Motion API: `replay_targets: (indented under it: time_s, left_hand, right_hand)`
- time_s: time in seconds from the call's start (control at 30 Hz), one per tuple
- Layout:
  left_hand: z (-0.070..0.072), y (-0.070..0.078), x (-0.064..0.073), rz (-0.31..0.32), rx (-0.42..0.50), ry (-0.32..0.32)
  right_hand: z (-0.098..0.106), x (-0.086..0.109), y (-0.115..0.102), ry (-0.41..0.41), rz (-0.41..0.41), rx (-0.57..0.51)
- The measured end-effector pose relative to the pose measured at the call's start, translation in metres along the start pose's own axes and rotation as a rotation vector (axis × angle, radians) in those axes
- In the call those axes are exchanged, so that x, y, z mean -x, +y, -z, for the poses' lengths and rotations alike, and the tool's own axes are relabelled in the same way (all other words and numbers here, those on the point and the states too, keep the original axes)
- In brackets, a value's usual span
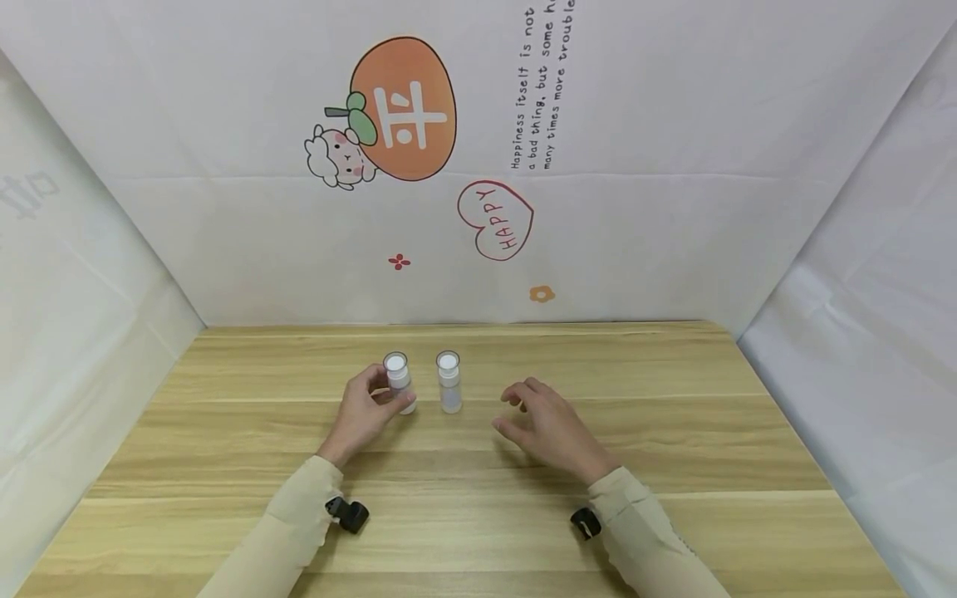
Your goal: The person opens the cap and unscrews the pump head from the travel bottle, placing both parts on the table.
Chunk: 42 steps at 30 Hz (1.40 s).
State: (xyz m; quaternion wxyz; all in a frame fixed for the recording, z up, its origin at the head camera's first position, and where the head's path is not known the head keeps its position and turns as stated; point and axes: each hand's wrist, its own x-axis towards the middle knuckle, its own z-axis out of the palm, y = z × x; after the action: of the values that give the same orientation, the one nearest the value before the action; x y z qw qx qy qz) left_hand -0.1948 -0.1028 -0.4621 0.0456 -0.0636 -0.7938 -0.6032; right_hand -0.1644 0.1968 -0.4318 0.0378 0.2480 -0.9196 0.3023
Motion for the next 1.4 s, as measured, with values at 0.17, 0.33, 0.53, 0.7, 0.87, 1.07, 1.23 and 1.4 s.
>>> replay_targets:
  time_s: [0.17, 0.33, 0.53, 0.7, 0.87, 1.07, 1.23, 1.4]
  left_hand:
    - [0.001, 0.003, 0.003, -0.027, -0.034, 0.009]
    - [0.003, 0.007, 0.007, -0.078, -0.080, 0.012]
    - [0.004, 0.015, 0.011, -0.143, -0.125, 0.001]
    - [0.003, 0.022, 0.014, -0.193, -0.164, -0.007]
    - [0.000, 0.028, 0.016, -0.272, -0.229, -0.002]
    - [-0.004, 0.034, 0.017, -0.365, -0.300, 0.002]
    - [-0.006, 0.039, 0.019, -0.406, -0.384, -0.002]
    - [-0.008, 0.046, 0.022, -0.455, -0.436, -0.013]
  right_hand:
    - [0.000, 0.001, -0.002, 0.003, 0.007, -0.014]
    - [0.001, 0.001, -0.006, 0.002, 0.000, -0.040]
    - [0.000, 0.000, -0.006, 0.018, 0.026, -0.061]
    - [0.000, -0.001, -0.008, 0.031, 0.049, -0.083]
    - [0.001, -0.002, -0.013, 0.032, 0.058, -0.102]
    - [0.001, -0.003, -0.017, 0.034, 0.063, -0.111]
    - [0.003, -0.003, -0.021, 0.043, 0.067, -0.122]
    - [0.004, -0.003, -0.025, 0.055, 0.082, -0.136]
